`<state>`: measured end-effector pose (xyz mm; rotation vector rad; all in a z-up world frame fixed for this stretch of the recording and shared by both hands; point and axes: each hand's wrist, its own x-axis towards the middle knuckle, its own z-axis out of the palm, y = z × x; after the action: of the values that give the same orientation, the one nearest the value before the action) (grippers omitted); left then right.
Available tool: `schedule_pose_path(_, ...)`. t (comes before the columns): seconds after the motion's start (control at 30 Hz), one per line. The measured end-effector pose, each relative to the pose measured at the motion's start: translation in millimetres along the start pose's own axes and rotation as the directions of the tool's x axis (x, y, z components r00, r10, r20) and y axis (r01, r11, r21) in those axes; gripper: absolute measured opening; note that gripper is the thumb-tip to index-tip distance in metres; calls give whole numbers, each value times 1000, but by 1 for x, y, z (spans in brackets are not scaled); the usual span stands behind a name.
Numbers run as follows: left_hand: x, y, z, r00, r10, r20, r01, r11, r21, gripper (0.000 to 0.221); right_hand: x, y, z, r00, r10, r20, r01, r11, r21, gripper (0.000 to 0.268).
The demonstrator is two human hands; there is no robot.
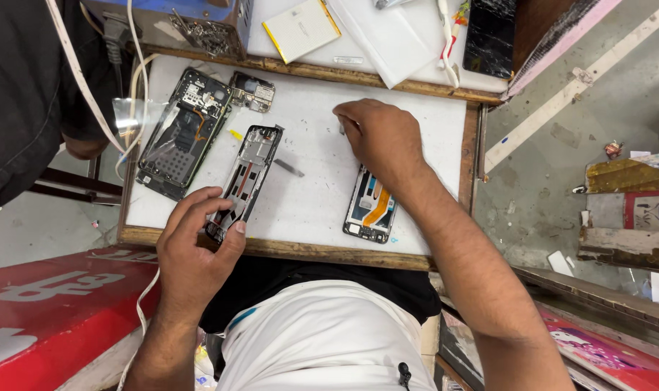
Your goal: The person works on disassembled smartphones on a white workbench, using a red-handled screwdriver to adjust internal components and ribbon cables. They handle small metal brackets and adhesive strips, placing them into the phone frames while organizing parts on the table.
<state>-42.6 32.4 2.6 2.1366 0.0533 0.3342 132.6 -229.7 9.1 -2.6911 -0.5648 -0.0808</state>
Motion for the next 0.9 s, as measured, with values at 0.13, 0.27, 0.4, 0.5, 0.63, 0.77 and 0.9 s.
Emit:
schedule_pose_path(0.13, -3, 7, 3, 999, 45, 10, -45, 999, -3, 32, 10, -8, 7, 998, -58, 1, 58, 998, -38, 23)
schedule_pose_path(0.27, -6, 10, 2, 997, 78, 19, -78, 997, -6, 33, 11, -18, 7, 1000, -14, 10, 14, 1000, -19, 16)
schedule_pose_path(0.4, -12, 8, 4, 997, 75, 20, -75, 997, 3, 33, -1, -25, 3, 995, -15, -97, 24, 996, 87, 15)
schedule_pose_path(0.5, -18, 11, 8, 995, 101, 12, -101, 995, 20, 32, -36, -32, 5, 985, -21, -170, 58, 975, 217, 16)
schedule_pose_path(0.63, -20, 9, 18, 992, 125, 26, -125, 991, 38, 35, -99, -41, 15, 1000, -16, -17, 21, 934, 356, 37)
schedule_pose_path(0.77, -20, 5, 25, 990, 133, 47, -135, 990, 38, 36, -151, -27, 13, 985, 3, -170, 93, 824, 559, 35)
schedule_pose_path(0.9, -9, 9, 25, 956, 292, 4, -287, 938, 196, 39, -173, 9, -3, 934, 311, -174, -42, 582, 812, 22)
